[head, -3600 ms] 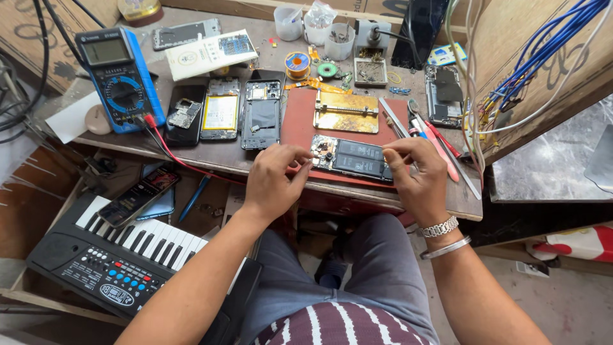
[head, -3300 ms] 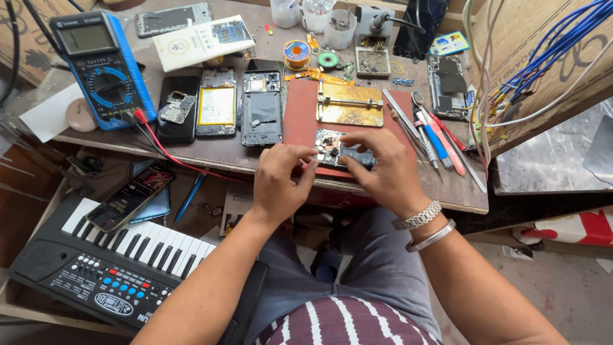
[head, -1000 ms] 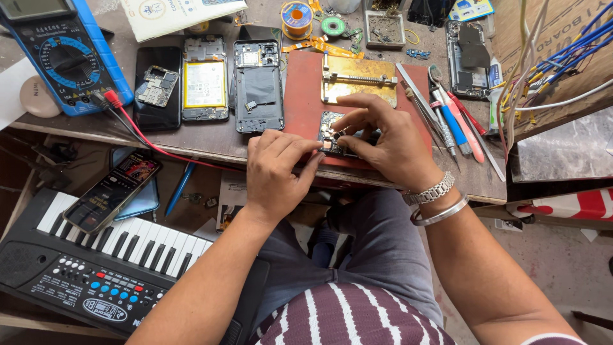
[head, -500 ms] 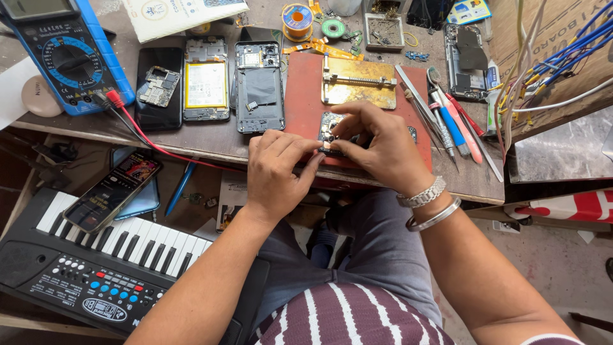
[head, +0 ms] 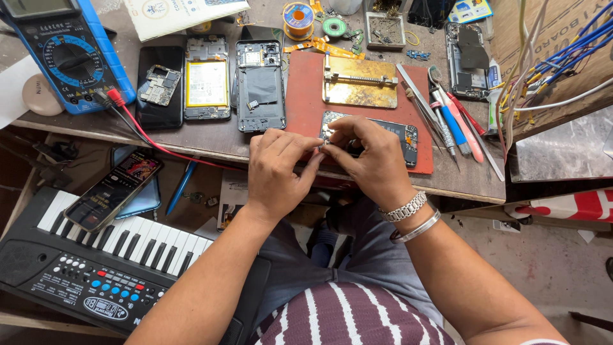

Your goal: The person repairs a disassembled smartphone at a workbench. They handle small internal components on the phone body, press a part into place, flip the phone over to work on its back, and use tweezers to adjust components inside the phone.

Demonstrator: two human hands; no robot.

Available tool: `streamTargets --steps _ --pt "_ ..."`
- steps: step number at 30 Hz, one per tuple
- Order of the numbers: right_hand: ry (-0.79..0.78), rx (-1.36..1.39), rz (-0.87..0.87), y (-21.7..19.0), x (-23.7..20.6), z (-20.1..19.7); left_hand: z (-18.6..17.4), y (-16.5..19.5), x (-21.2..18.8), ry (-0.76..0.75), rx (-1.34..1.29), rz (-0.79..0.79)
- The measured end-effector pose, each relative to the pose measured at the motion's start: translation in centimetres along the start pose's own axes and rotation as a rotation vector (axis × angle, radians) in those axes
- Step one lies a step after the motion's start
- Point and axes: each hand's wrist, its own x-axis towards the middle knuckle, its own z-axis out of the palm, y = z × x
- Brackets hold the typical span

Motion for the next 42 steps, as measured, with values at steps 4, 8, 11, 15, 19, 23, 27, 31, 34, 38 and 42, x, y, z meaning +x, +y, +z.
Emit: streamTargets --steps 4,8,11,15,19,23,27,31,34,38,42 --pt "-0.054 -0.025 -0.014 -0.6 0.0 -0.8 -0.4 0.3 0.1 -0.002 -0.007 -0.002" --pt "-0.037 -0.035 -0.030 -0.4 -0.4 -0.7 -0.1 -0.1 -0.1 -0.016 -0.002 -0.004" --pt "0.004 -0.047 -0.074 0.2 -0.6 -0.2 0.5 -0.6 -0.2 -0.020 0.002 -0.003" --pt "0.058 -0.094 -0.080 0.5 -0.5 0.6 0.8 -1.0 -0.3 -0.024 0.015 -0.001" --pt "0.039 -0.082 -0.067 0.9 -0.3 0.6 1.1 -1.3 -0.2 -0.019 0.013 0.001" --pt "0.050 -0.081 -0.044 1.0 -0.2 0.0 1.1 -1.4 -0.1 -0.026 0.009 0.002" --pt "0.047 -0.077 -0.069 1.1 -0.5 -0.6 0.9 -1.3 0.1 -0.029 0.021 0.015" --pt "0.010 -0.211 -0.209 1.3 -1.1 -0.3 0.7 -1.3 0.1 -0.033 0.033 0.032" --pt "-0.009 -0.235 -0.221 1.8 -1.4 -0.2 1.0 -1.4 0.1 -0.036 0.030 0.027" --pt "-0.013 -0.252 -0.255 2.3 -1.5 -0.1 1.2 -1.5 0.1 -0.042 0.042 0.029" --pt "-0.022 -0.272 -0.274 2.7 -1.6 0.0 1.5 -1.7 0.0 -0.046 0.056 0.034"
